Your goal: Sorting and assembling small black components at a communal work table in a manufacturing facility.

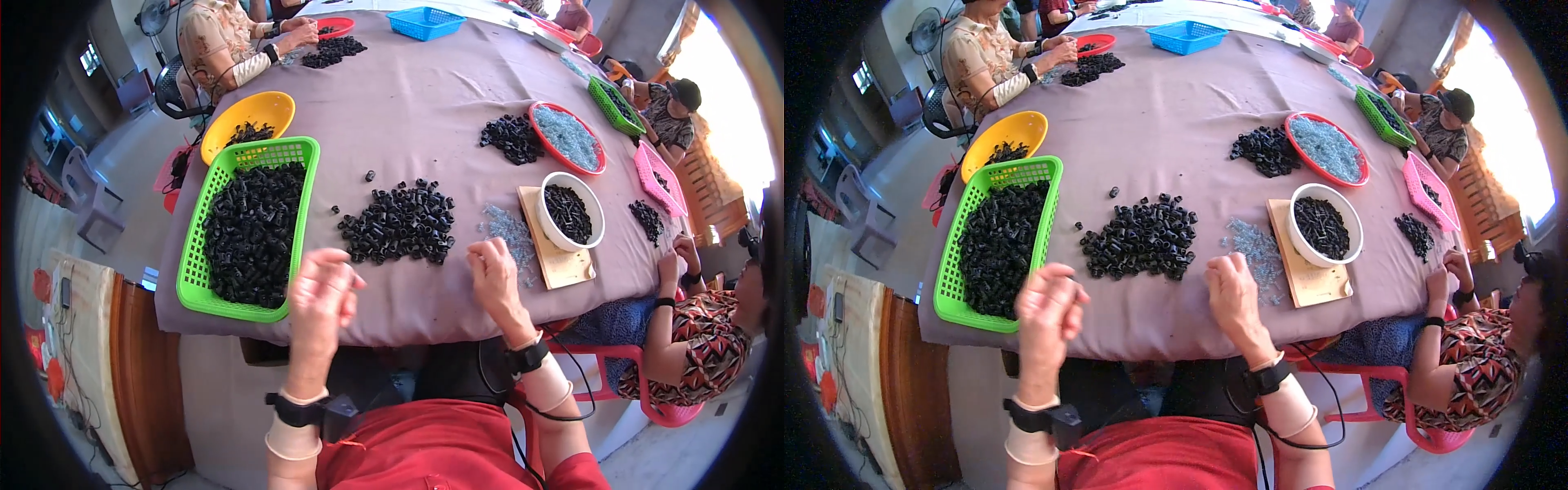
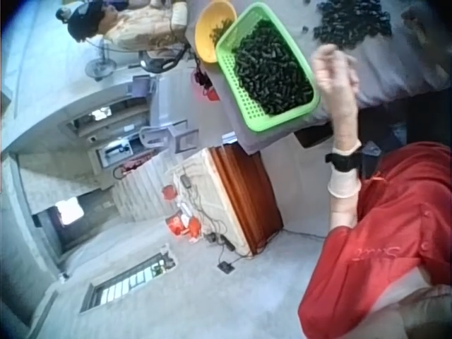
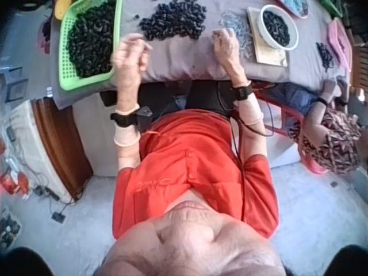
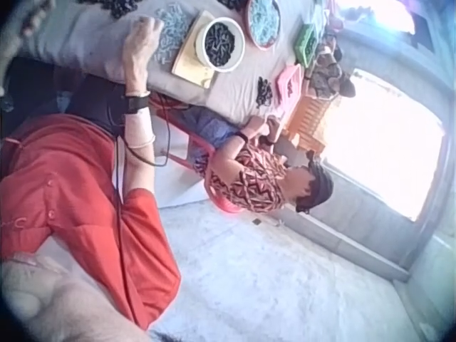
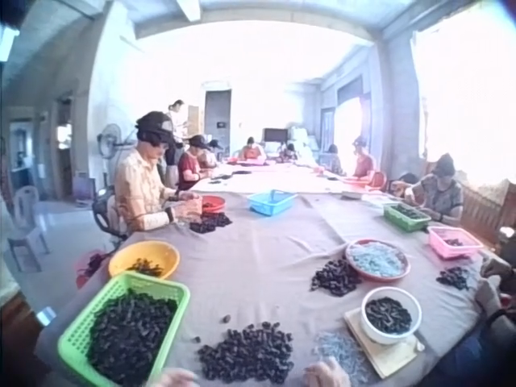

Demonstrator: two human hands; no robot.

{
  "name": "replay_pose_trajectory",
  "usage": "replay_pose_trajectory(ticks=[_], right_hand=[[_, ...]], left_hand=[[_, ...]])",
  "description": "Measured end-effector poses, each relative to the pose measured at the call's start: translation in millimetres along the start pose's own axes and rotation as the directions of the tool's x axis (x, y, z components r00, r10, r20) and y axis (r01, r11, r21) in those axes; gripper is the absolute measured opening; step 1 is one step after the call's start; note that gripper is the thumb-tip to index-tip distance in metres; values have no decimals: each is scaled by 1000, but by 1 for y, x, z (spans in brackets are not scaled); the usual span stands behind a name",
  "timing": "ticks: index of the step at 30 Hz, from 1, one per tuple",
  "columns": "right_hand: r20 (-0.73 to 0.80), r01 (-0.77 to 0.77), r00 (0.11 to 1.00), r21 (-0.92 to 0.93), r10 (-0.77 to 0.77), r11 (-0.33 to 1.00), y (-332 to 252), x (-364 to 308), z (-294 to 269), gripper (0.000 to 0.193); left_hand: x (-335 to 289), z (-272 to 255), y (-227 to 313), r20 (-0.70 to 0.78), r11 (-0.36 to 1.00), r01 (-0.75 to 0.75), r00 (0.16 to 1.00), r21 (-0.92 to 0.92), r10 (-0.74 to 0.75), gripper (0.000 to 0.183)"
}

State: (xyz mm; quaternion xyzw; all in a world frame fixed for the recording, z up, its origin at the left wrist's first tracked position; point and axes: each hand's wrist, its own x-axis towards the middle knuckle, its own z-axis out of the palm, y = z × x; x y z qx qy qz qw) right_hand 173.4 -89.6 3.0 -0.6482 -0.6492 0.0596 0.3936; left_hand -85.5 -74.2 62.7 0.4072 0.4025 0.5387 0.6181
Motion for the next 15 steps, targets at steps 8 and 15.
replay_pose_trajectory(ticks=[8, 15], right_hand=[[56, -56, 996, -225, 70, 973, 21, 9, 4, 13], [106, -71, 989, -258, 101, 964, 20, 4, 8, 6]], left_hand=[[42, -43, 46, -262, 779, -161, 884, 607, 388, 30], [40, 8, -20, 122, 503, -318, 915, 804, 384, 17]])
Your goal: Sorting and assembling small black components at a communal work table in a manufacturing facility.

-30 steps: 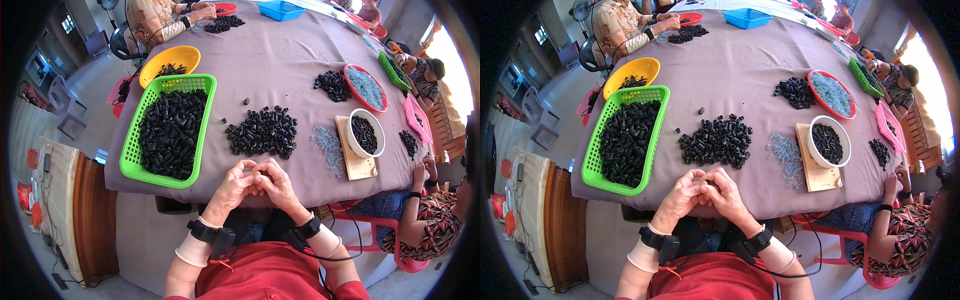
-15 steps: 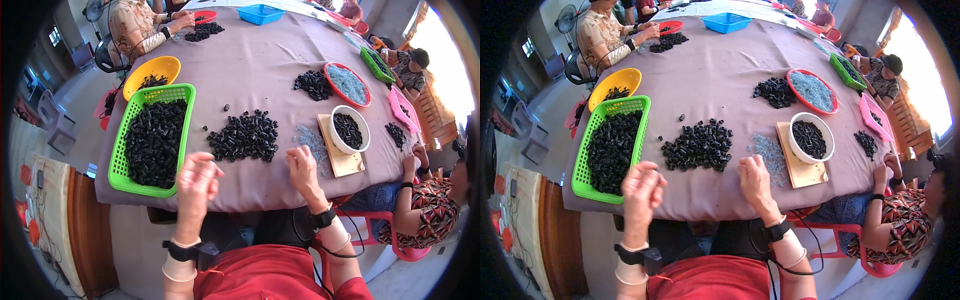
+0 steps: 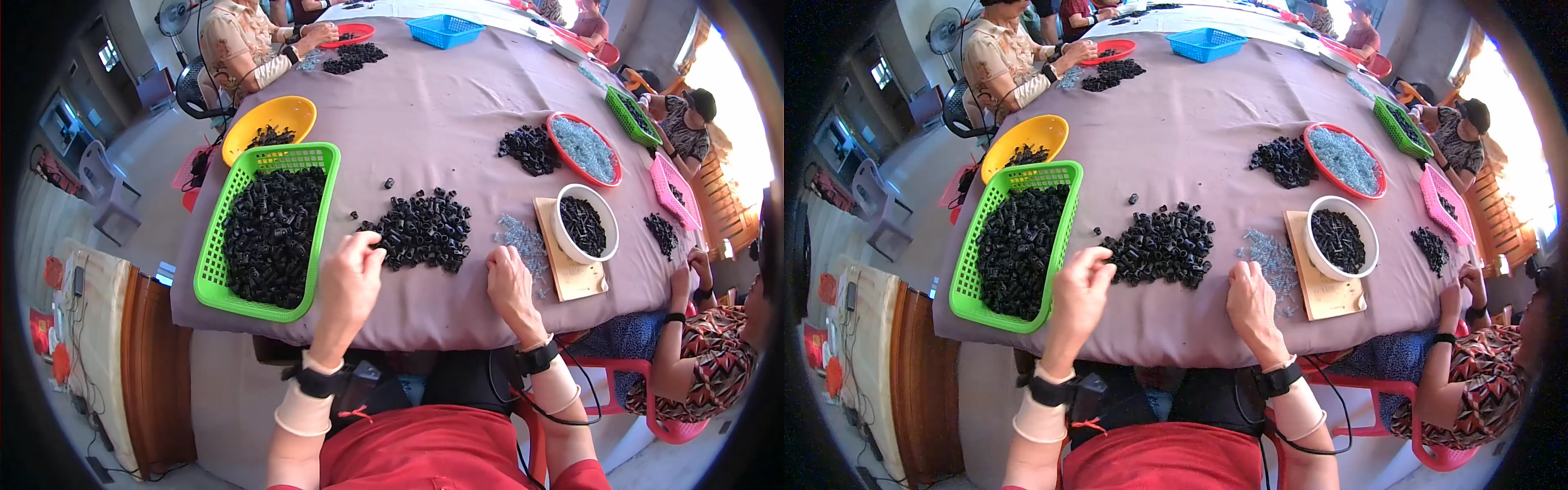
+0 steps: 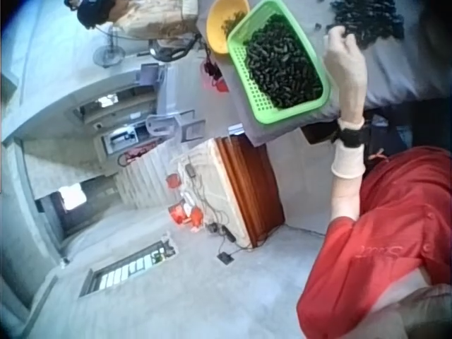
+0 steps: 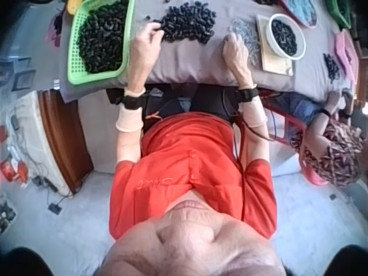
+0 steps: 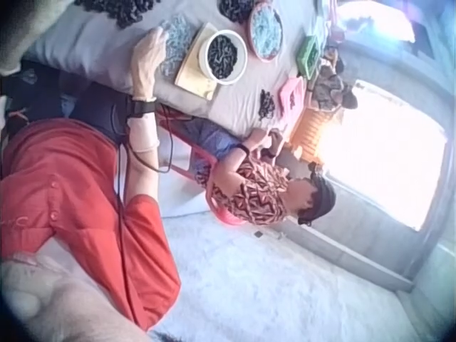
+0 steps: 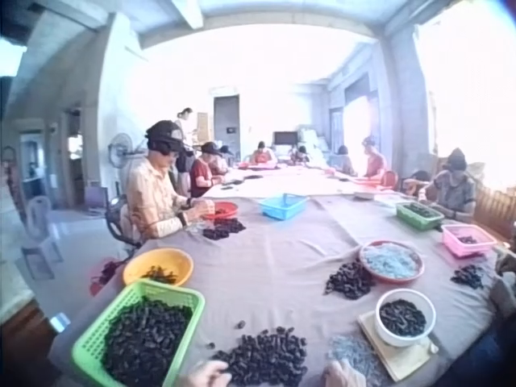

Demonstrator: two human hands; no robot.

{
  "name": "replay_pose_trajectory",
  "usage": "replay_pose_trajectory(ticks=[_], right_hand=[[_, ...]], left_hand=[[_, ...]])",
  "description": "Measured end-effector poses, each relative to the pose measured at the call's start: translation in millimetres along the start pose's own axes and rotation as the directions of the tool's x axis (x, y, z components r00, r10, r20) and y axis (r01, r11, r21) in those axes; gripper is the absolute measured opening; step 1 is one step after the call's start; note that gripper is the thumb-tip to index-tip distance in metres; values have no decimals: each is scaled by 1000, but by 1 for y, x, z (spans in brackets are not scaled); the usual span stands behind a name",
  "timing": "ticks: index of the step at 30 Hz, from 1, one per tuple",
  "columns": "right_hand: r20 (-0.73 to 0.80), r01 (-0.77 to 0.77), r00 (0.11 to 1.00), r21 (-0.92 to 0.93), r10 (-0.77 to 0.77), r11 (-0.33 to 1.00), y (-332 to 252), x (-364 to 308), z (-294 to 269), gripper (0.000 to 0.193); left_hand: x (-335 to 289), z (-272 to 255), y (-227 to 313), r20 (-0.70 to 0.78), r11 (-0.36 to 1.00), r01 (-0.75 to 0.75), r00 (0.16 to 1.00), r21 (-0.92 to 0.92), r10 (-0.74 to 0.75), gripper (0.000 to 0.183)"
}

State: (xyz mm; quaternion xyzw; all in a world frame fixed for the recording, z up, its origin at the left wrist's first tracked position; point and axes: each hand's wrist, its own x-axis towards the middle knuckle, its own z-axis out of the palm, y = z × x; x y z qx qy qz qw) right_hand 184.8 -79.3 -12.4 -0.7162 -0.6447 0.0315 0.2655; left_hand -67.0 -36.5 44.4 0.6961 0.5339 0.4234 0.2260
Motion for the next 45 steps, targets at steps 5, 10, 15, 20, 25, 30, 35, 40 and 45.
replay_pose_trajectory(ticks=[5, 10, 15, 20, 25, 30, 35, 40, 45], right_hand=[[-30, 38, 999, 55, -37, 998, -4, -6, -1, 6], [-38, 22, 999, -14, -23, 1000, -4, -9, 2, 5], [-22, 13, 1000, 41, -12, 999, -3, -6, 0, 8], [-95, 31, 995, 43, -27, 999, -5, -8, 4, 13], [-13, 38, 999, -39, -39, 999, -6, -14, 1, 14], [-42, 40, 998, 3, -40, 999, -10, -16, 0, 13], [-112, 63, 993, 170, -44, 983, -19, -20, -7, 15], [201, -229, 972, 722, 120, 653, -56, -30, -3, 12], [196, -204, 978, 863, 64, 462, -70, -28, 9, 13]], left_hand=[[13, 36, -22, 53, 983, -9, 999, 183, -1, 24], [18, 49, -21, 110, 950, 42, 991, 309, -80, 29], [11, 50, -25, 45, 964, -67, 997, 258, 57, 24], [2, 49, -23, -38, 998, -47, 998, -30, 46, 22], [-23, 48, -8, 256, 707, 336, 941, -623, -222, 14], [-38, 50, -16, 333, 557, 396, 918, -730, -215, 23], [-45, 47, -9, 362, 578, 441, 897, -686, -254, 19], [-52, 49, -19, 367, 586, 440, 897, -681, -248, 15], [-53, 51, -18, 378, 631, 429, 898, -646, -224, 15]])
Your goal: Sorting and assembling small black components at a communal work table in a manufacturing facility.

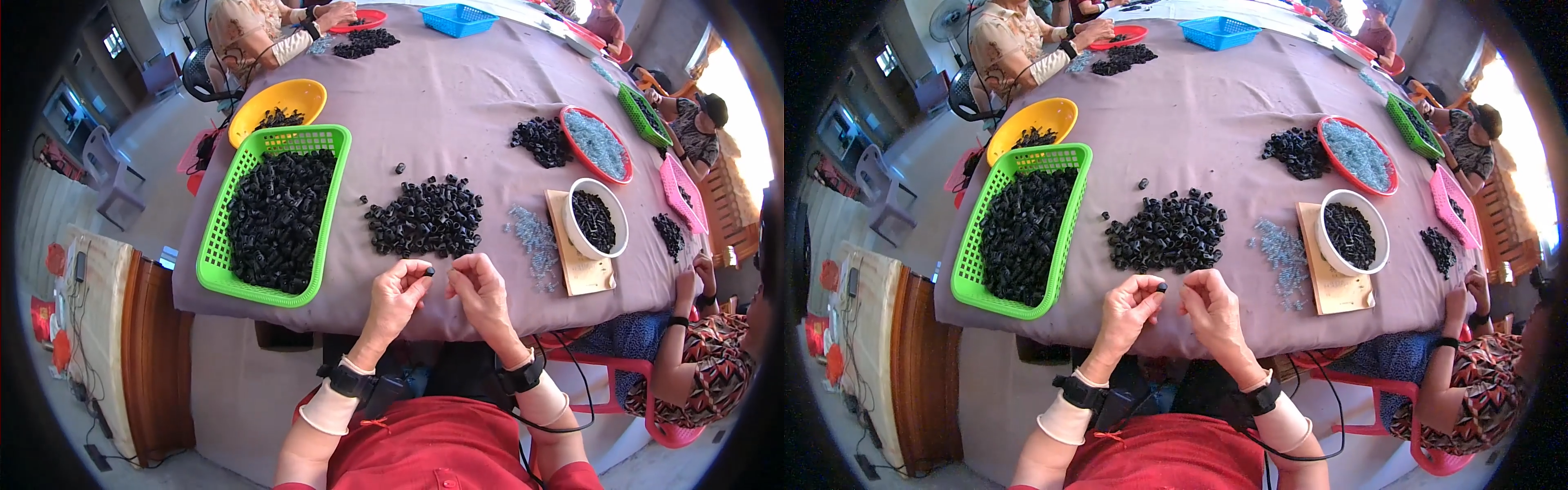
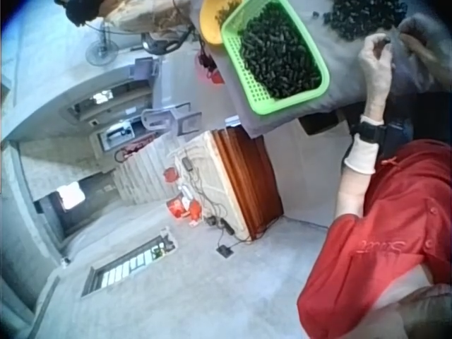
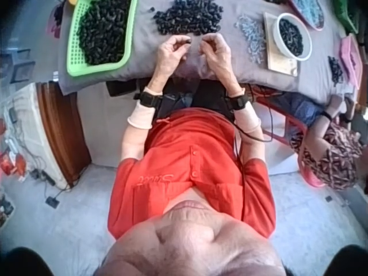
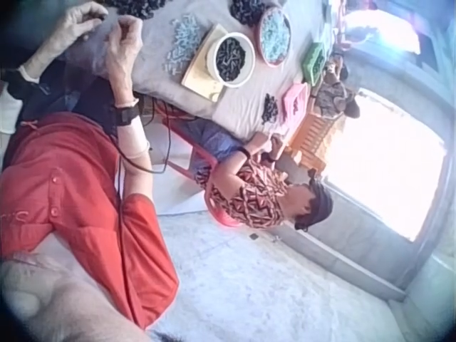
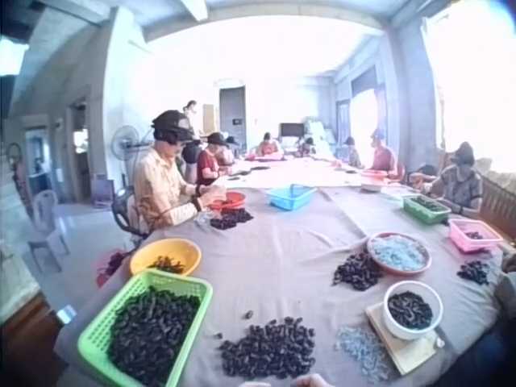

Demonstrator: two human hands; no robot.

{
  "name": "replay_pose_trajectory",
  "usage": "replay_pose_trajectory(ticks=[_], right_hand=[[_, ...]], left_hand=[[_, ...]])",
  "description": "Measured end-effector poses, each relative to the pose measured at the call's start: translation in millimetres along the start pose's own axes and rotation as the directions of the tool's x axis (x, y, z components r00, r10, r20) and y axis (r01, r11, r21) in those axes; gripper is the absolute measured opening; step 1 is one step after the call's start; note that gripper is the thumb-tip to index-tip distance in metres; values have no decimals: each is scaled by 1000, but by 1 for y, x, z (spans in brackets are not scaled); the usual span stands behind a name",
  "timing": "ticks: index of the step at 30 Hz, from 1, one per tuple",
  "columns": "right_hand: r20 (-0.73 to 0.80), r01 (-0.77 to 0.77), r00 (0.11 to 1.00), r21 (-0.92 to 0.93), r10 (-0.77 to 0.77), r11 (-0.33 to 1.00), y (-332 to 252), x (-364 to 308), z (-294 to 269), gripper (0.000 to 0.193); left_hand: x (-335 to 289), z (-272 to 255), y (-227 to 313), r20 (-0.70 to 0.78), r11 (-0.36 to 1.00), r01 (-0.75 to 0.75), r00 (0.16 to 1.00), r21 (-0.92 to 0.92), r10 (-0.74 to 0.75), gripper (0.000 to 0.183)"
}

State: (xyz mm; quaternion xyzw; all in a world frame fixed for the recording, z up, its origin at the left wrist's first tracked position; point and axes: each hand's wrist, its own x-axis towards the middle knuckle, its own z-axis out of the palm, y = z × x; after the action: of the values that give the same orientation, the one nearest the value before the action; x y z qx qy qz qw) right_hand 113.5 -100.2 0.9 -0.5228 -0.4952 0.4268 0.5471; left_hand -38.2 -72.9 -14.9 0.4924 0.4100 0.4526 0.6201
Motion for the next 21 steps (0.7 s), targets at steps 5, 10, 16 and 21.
replay_pose_trajectory(ticks=[5, 10, 16, 21], right_hand=[[-27, -17, 999, 93, 20, 996, 1, 2, 7, 9], [-14, -75, 997, 137, 78, 988, 3, -4, 11, 8], [-14, -41, 999, 131, 43, 991, 3, -7, 16, 8], [-35, 34, 999, 12, -33, 999, 4, -7, 18, 9]], left_hand=[[-1, 5, 5, -79, 998, -26, 997, -56, 21, 18], [3, -1, 2, -20, 983, 68, 997, -168, -73, 21], [4, -5, 4, 15, 958, 134, 991, -255, -135, 18], [5, -6, 5, 32, 962, 142, 990, -232, -138, 15]])
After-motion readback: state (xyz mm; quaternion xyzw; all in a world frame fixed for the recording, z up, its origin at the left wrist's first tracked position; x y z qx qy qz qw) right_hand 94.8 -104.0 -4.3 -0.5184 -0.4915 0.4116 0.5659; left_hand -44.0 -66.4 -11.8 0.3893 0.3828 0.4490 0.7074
